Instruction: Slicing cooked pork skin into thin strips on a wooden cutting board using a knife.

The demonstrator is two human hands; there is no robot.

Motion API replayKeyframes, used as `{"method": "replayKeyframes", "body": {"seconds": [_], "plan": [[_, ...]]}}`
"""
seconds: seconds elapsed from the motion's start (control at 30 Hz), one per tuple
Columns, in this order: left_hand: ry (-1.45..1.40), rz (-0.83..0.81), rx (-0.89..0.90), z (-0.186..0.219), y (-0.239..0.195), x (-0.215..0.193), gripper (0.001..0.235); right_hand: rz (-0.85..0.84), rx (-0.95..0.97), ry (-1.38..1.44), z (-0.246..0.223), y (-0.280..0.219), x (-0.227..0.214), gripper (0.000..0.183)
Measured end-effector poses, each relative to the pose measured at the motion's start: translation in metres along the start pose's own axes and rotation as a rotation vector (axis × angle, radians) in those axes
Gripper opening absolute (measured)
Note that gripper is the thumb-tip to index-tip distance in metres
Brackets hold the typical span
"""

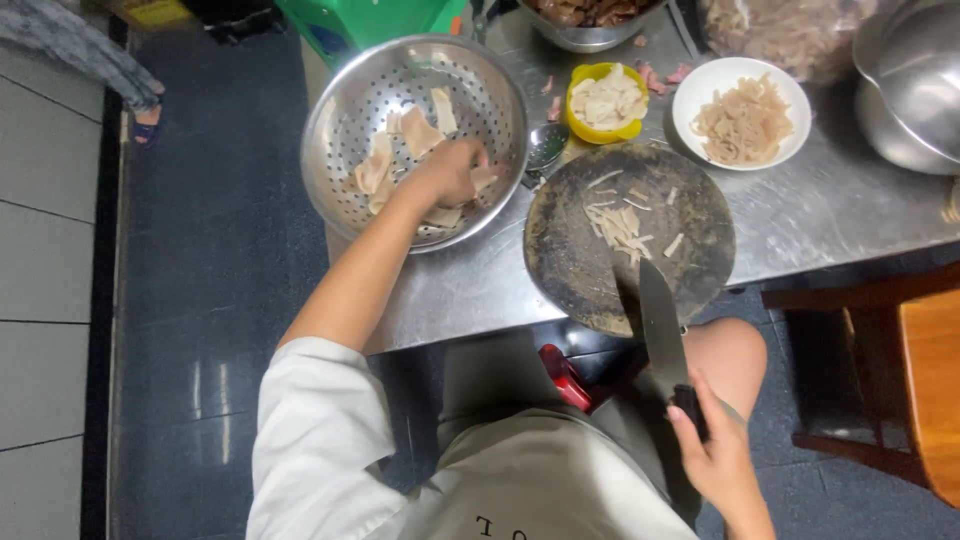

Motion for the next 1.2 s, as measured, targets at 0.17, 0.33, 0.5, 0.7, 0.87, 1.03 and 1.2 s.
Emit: {"method": "replayKeyframes", "body": {"seconds": [0.17, 0.33, 0.5, 0.7, 0.87, 1.03, 1.2], "plan": [[-0.059, 0.127, 0.188, 0.001, -0.011, -0.005, 0.028, -0.214, 0.063, -0.011, -0.026, 0.009, -0.010, 0.055], [0.083, 0.478, 0.638, 0.015, -0.052, 0.012, 0.012, -0.256, 0.148, -0.027, -0.010, 0.007, -0.020, 0.056], [-0.083, 0.175, 0.796, 0.041, -0.042, 0.119, 0.050, -0.323, 0.484, -0.129, -0.021, 0.009, -0.050, 0.045], [0.013, 0.491, 0.615, 0.045, -0.018, 0.196, 0.045, -0.363, 0.517, -0.202, -0.051, 0.023, -0.094, 0.058], [0.102, 0.661, 0.877, 0.044, -0.036, 0.214, 0.027, -0.529, 0.657, -0.373, -0.098, 0.062, -0.101, 0.061], [0.238, 0.595, 0.812, 0.040, -0.032, 0.228, 0.048, -0.570, 0.680, -0.462, -0.117, 0.094, -0.090, 0.062], [0.209, 0.666, 0.867, 0.035, -0.025, 0.231, 0.037, -0.613, 0.648, -0.562, -0.144, 0.110, -0.076, 0.057]]}}
Point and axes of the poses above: each hand's wrist, its own y-axis towards the middle knuckle, its own x-axis out of the palm, z = x × y, the point moved 1 cm from there along y, towards the middle knuckle, and after that the axes turned 13 degrees about -z, right-handed, at the moved point
